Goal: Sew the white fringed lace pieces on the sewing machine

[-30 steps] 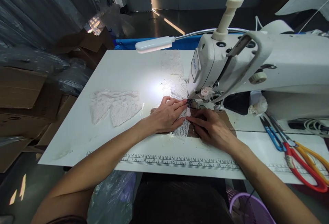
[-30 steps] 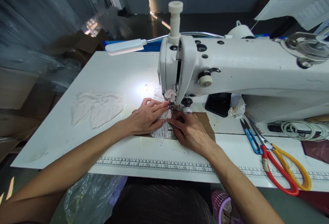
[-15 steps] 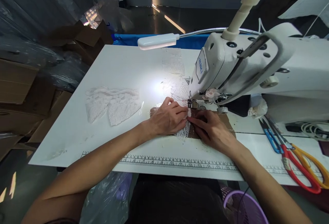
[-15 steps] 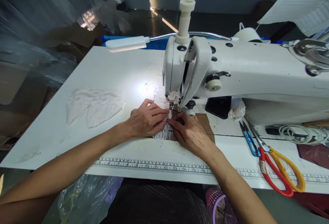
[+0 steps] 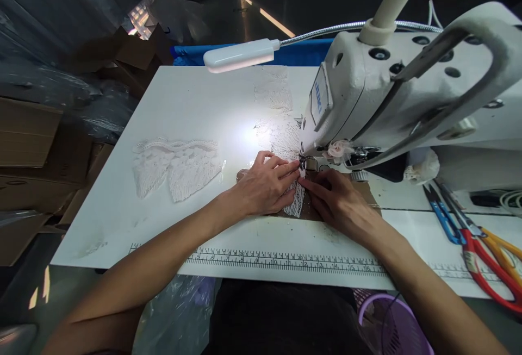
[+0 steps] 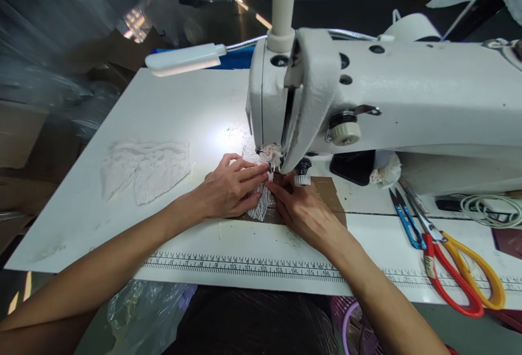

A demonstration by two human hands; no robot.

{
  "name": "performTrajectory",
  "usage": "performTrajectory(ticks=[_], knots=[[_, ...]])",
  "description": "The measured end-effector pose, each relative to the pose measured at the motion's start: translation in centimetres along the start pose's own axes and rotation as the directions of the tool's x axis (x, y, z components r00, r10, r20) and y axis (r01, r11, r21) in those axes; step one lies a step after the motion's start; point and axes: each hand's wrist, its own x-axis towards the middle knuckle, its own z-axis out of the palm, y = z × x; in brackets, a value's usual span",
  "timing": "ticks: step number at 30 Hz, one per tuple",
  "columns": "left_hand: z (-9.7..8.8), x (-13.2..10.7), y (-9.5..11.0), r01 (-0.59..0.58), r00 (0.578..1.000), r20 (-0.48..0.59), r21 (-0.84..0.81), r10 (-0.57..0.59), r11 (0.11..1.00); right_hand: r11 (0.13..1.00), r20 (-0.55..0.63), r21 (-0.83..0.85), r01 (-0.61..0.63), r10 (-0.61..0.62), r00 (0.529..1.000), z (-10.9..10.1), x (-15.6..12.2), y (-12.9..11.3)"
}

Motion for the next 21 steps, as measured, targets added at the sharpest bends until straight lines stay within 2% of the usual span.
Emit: performTrajectory(ticks=[10,21], knots=[[1.2,0.4,0.3,0.076,0.996,-0.061,0.128,-0.068,0.989,0.992,0.02,-0.129,-0.012,0.015,1.0,-0.1,1.0,0.1],[1.7,0.8,0.1,0.181,0.979,-0.117,0.118,-0.168,0.976,0.998,0.012,-0.064,-0.008,0.009,1.0,0.2,0.5,0.2]])
